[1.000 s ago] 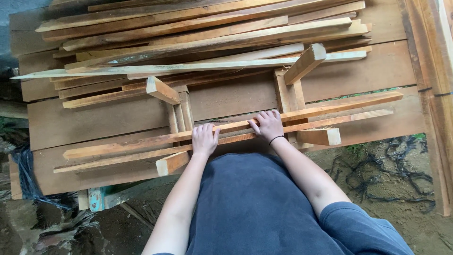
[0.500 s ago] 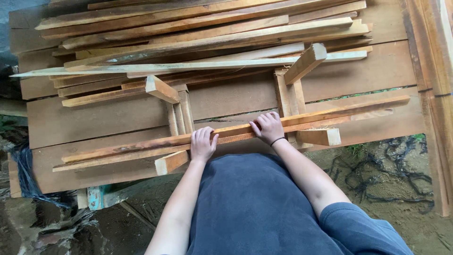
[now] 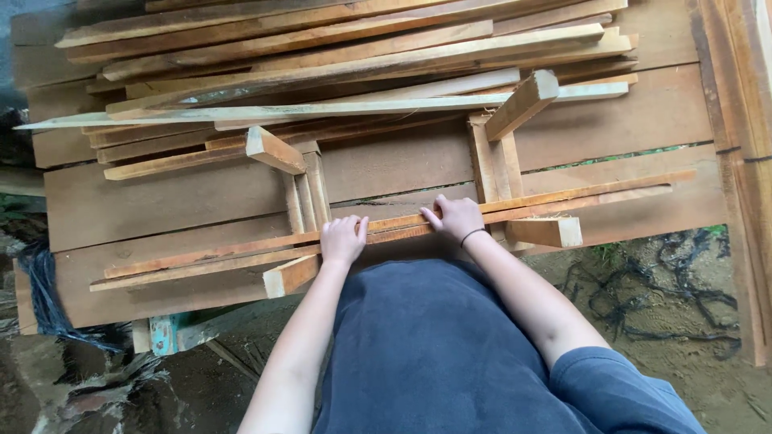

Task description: The person ties a bundle of wooden planks together using a black strap, securing it with a knot. They then lift the tied bundle and place it on a nearby stack of wood before returning to the workbench to arrange more planks.

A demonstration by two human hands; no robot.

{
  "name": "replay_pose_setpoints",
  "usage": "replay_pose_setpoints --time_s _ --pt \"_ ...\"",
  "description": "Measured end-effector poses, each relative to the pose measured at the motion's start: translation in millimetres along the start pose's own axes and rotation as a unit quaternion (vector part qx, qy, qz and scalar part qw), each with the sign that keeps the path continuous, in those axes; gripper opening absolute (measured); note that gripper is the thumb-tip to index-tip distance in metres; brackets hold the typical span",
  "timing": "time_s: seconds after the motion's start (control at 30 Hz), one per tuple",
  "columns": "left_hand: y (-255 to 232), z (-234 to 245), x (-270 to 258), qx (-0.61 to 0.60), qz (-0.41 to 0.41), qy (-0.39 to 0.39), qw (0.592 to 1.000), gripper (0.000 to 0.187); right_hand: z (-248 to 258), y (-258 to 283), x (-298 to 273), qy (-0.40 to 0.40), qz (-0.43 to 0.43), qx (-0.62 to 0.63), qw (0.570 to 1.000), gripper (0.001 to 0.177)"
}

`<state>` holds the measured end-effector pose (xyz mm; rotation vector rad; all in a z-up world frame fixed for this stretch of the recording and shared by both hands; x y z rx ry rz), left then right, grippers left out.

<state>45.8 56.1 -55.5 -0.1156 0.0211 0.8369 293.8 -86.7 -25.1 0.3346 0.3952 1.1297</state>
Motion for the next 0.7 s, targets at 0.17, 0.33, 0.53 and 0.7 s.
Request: replay_pose_setpoints --time_s 0.17,0.33,0.53,0.7 --pt "-2.4 2.3 20.8 0.015 0.015 0.128 0.992 0.061 -3.7 -1.2 11.3 0.08 -0.042 -0.036 0.995 0.06" --pt "-1.2 -10.7 13.0 0.024 -0.007 -0.051 0.998 0.048 0.1 0.2 8.4 -0.075 0.073 -0.058 0.993 0.045" --pt "3.8 -7.3 5.4 -0.01 -0.02 -0.147 0.989 0.038 3.4 -1.4 5.1 -0.141 0.103 -0.027 0.984 0.038" --pt "-2.5 19.3 -11.5 -0.025 -0.065 -0.159 0.985 0.024 6.9 3.0 -10.3 -0.139 0.175 -0.03 0.974 0.026"
Point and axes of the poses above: each hand's wrist, its own x-axis towards the middle knuckle, its own z-axis out of the back of the hand, y = z × x, the point moved 7 cm from there along x, towards the middle knuckle, and after that the axes turned 9 degrees about x, right-handed, at the moved point
